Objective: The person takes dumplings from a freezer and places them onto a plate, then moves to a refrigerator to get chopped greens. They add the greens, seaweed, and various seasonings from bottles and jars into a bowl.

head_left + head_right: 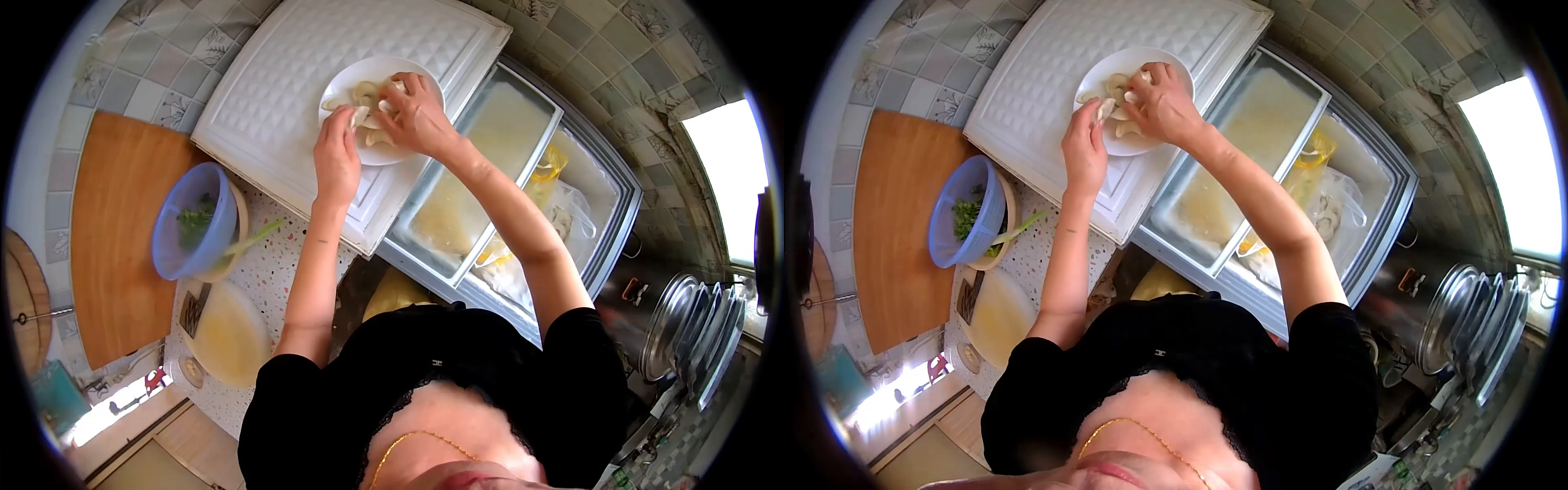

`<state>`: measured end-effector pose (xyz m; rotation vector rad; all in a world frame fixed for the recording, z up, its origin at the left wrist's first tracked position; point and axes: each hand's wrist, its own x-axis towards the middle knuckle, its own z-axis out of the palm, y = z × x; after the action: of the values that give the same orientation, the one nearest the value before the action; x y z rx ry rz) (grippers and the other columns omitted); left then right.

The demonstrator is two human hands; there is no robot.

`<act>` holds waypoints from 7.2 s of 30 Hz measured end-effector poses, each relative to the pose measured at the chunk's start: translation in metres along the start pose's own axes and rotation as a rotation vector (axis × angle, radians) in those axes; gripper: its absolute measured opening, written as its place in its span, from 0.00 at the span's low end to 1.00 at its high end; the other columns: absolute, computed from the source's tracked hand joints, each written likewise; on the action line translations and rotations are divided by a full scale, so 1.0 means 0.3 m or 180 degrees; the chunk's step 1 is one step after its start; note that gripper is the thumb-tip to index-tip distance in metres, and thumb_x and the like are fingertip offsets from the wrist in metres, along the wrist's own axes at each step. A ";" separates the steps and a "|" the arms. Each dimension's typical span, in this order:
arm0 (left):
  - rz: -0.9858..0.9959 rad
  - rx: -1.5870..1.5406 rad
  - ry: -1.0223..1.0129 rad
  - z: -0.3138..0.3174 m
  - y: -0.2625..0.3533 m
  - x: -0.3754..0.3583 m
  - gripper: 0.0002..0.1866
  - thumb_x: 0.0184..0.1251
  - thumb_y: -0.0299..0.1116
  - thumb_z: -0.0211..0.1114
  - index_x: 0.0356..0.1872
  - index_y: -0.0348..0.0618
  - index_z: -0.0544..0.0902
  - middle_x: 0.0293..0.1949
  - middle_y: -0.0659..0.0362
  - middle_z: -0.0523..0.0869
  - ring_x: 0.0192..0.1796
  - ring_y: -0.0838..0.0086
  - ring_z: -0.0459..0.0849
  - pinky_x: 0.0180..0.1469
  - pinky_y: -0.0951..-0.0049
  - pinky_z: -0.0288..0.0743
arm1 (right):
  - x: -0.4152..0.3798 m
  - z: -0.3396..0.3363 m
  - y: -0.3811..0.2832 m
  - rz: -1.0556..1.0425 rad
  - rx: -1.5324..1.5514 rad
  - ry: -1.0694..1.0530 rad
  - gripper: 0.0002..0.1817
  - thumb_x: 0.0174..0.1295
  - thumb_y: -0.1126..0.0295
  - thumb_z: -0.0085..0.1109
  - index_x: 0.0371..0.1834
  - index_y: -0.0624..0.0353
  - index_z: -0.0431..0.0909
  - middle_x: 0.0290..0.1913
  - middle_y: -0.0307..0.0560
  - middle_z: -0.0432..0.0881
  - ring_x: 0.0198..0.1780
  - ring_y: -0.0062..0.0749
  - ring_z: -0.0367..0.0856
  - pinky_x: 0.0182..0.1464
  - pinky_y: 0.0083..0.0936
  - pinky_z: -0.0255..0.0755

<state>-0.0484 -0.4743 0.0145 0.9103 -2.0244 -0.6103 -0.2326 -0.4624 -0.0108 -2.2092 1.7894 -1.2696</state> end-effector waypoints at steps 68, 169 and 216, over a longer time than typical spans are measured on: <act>-0.3391 -0.6118 -0.1297 0.601 0.403 -0.298 0.26 0.72 0.53 0.51 0.59 0.45 0.76 0.55 0.53 0.79 0.58 0.61 0.77 0.64 0.59 0.68 | -0.632 -0.485 -0.166 0.2621 0.1423 0.0731 0.38 0.50 0.72 0.72 0.64 0.63 0.60 0.51 0.55 0.79 0.56 0.39 0.79 0.57 0.33 0.72; 0.0787 0.0047 0.0152 0.064 0.310 -0.153 0.32 0.72 0.52 0.54 0.60 0.30 0.67 0.68 0.38 0.60 0.61 0.52 0.73 0.56 0.55 0.73 | -1.129 0.234 0.684 0.2670 -0.0375 -0.1805 0.20 0.59 0.60 0.54 0.54 0.52 0.80 0.59 0.52 0.76 0.57 0.40 0.78 0.48 0.37 0.78; -0.3786 -0.6977 -0.0868 0.381 0.262 -0.441 0.19 0.76 0.41 0.45 0.61 0.53 0.75 0.70 0.57 0.63 0.73 0.61 0.59 0.63 0.31 0.63 | -1.109 0.164 0.755 0.1987 -0.0815 -0.0343 0.11 0.62 0.73 0.51 0.45 0.66 0.77 0.36 0.55 0.83 0.37 0.49 0.81 0.43 0.39 0.74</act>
<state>-0.1195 -0.3119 -0.0582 0.3039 0.1967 -2.6433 -0.3877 -0.2862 -0.3413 -1.5438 2.4209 -0.8085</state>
